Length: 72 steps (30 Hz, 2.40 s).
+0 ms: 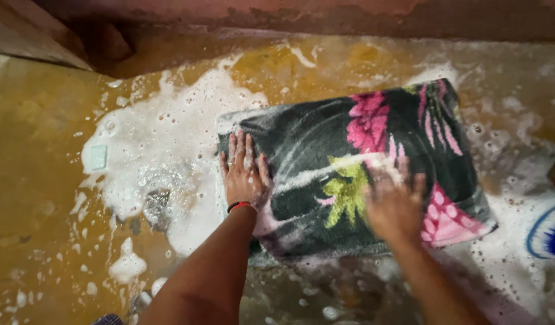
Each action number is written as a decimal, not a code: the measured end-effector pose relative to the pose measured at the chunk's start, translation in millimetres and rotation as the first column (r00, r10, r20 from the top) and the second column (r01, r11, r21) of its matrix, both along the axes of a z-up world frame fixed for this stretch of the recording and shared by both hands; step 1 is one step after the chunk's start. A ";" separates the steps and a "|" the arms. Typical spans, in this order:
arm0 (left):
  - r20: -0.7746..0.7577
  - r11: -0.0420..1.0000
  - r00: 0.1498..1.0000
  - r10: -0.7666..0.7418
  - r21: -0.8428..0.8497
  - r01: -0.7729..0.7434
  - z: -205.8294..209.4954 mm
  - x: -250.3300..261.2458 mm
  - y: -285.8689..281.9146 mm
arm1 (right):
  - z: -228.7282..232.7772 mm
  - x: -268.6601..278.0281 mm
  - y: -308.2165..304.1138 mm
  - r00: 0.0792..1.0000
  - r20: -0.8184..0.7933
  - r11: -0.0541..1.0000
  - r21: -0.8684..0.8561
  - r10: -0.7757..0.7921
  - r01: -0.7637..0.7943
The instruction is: The person scrubs a dark floral rug on a wet tiled floor using a bar of soap and a brush. They apply soap to the rug, rub it with their hands, and then use a brush to scrub the surface thoroughly, creating suds.
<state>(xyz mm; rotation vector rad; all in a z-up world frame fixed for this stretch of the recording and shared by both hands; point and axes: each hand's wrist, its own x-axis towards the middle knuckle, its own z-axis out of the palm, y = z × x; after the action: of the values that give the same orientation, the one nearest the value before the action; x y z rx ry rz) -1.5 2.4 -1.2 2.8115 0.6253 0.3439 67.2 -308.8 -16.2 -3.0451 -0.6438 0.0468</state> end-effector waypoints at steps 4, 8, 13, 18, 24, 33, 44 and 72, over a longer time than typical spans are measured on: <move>0.024 1.000 1.000 -0.004 0.021 0.003 -3.5 0.0 0.9 | -13.6 50.2 -99.2 0.974 0.096 0.974 -0.079 -0.205 0.213; 0.035 1.000 0.999 0.006 0.005 -0.006 -6.0 -0.3 -1.4 | -16.5 56.7 -131.2 0.898 0.072 0.901 0.066 -0.434 0.429; 0.072 1.000 0.997 0.008 -0.012 -0.007 -7.9 0.8 0.0 | -15.8 33.9 -70.8 0.756 0.058 0.747 0.223 -0.652 0.626; 0.060 1.000 0.998 0.004 0.017 -0.005 -5.8 1.2 -0.3 | -15.1 -13.9 7.2 0.875 0.077 0.868 0.199 -0.477 0.456; 0.009 1.000 1.000 -0.002 0.021 0.002 -2.7 -0.8 -0.1 | 3.7 -24.9 26.9 0.883 0.102 0.878 0.207 -0.458 0.432; 0.217 0.996 0.973 -0.081 0.051 0.072 -9.7 2.2 -30.8 | 5.9 -23.5 31.0 0.877 0.112 0.872 0.219 -0.468 0.438; -0.045 0.687 0.688 -0.724 -0.127 0.715 -0.1 -9.1 -121.6 | 1.6 -23.8 30.9 0.871 0.080 0.863 0.203 -0.485 0.462; -0.421 0.611 0.471 -0.775 -0.315 0.726 11.2 -2.0 -8.0 | -0.9 -24.2 29.6 0.872 0.075 0.859 0.234 -0.483 0.456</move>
<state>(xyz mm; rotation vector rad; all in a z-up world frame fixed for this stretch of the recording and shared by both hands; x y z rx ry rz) -3.5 -5.6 10.0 2.7256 -0.5797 -0.6373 43.0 -279.2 -17.0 -2.9181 0.1102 -0.2209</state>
